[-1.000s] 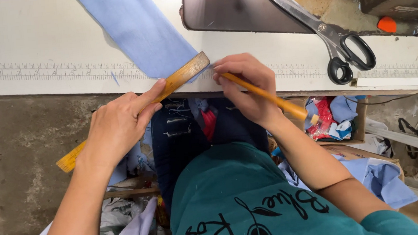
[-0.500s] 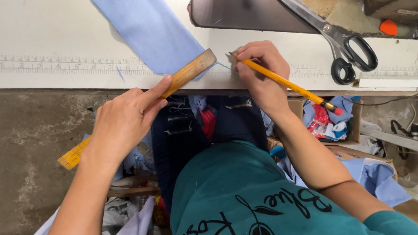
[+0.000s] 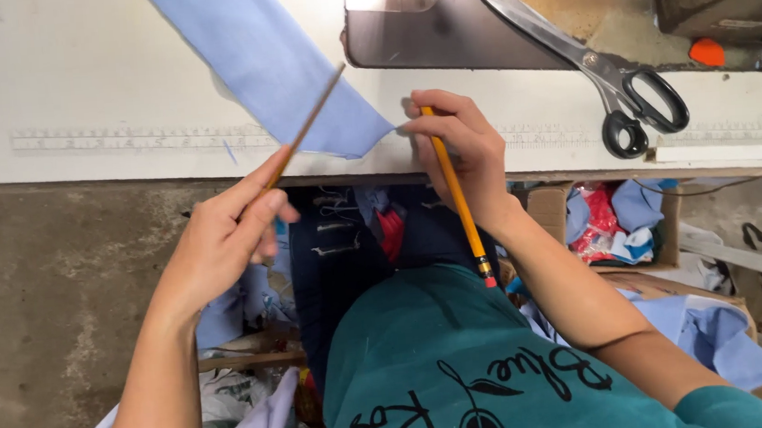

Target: Cutting a strip of blue fabric with scissors and marking it with a ruler and pencil at a sewing workstation.

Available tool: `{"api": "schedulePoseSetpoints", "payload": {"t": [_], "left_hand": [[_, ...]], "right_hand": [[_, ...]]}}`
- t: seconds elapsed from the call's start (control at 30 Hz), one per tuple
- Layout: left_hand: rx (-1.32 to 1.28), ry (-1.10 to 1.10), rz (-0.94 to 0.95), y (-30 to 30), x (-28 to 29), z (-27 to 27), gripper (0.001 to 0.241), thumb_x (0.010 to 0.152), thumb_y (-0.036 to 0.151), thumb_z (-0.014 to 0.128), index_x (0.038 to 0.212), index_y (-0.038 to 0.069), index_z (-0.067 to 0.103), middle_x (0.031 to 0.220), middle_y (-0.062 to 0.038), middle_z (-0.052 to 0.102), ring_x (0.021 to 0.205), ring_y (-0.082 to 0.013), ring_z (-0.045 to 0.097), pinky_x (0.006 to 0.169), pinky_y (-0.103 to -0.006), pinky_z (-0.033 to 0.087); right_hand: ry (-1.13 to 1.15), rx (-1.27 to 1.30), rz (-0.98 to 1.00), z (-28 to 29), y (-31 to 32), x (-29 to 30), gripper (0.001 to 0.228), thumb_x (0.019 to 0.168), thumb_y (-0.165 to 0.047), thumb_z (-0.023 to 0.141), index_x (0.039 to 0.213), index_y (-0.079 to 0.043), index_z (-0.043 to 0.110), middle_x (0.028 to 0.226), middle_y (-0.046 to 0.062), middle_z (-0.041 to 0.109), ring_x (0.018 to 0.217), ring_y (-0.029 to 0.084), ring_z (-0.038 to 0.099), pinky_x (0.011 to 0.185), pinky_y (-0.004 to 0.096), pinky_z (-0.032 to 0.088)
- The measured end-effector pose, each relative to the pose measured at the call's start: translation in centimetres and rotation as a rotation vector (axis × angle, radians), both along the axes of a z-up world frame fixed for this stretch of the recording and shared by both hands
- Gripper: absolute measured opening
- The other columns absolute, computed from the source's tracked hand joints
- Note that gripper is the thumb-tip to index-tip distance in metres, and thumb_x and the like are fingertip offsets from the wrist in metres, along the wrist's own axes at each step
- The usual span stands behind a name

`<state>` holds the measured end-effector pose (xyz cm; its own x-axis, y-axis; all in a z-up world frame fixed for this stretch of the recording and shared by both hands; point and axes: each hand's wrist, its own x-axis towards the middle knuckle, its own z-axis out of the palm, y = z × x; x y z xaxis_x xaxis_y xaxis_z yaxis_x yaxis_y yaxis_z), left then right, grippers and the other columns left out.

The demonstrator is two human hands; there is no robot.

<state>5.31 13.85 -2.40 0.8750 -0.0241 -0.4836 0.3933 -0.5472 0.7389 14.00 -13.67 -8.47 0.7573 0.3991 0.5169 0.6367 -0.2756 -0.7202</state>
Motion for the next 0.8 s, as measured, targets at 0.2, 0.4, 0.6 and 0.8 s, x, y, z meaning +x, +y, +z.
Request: {"api": "schedulePoseSetpoints", "payload": {"t": [0.2,0.4,0.6,0.8], "left_hand": [[-0.399,0.059,0.069,0.6,-0.4,0.2,0.053,0.101,0.034,0.043,0.15,0.014,0.054,0.093,-0.012,0.079,0.057,-0.0152,0.065,0.057,-0.0301,0.052],[-0.242,-0.042,0.077,0.2,-0.9,-0.4,0.057,0.101,0.027,0.053,0.158,0.026,0.045,0.092,-0.005,0.077,0.06,-0.0128,0.069,0.07,-0.0276,0.059],[-0.141,-0.027,0.061,0.1,-1.0,-1.1,0.054,0.1,0.028,0.056,0.154,0.029,0.051,0.094,-0.001,0.079,0.068,-0.0101,0.065,0.079,-0.0286,0.058],[-0.189,-0.015,0.196,0.4,-0.5,-1.2,0.058,0.104,0.036,0.04,0.16,0.02,0.046,0.091,-0.001,0.073,0.066,-0.0113,0.064,0.082,-0.0273,0.05]], "right_hand": [[0.013,-0.01,-0.016,-0.1,-0.1,-0.2,0.022,0.102,0.013,0.058,0.108,-0.004,0.069,0.128,0.022,0.062,0.114,0.034,0.069,0.103,0.042,0.057],[-0.03,-0.026,-0.042,-0.2,-0.3,-0.2,0.016,0.103,0.009,0.059,0.107,-0.003,0.068,0.125,0.023,0.063,0.112,0.035,0.07,0.1,0.041,0.058],[-0.037,-0.018,-0.015,-0.1,0.0,-0.1,0.014,0.104,0.007,0.058,0.105,0.0,0.07,0.122,0.023,0.063,0.111,0.034,0.069,0.098,0.04,0.057],[-0.078,-0.025,0.06,-0.3,-0.2,-0.2,0.01,0.104,0.006,0.06,0.105,0.004,0.07,0.118,0.024,0.064,0.112,0.035,0.068,0.099,0.041,0.058]]}}
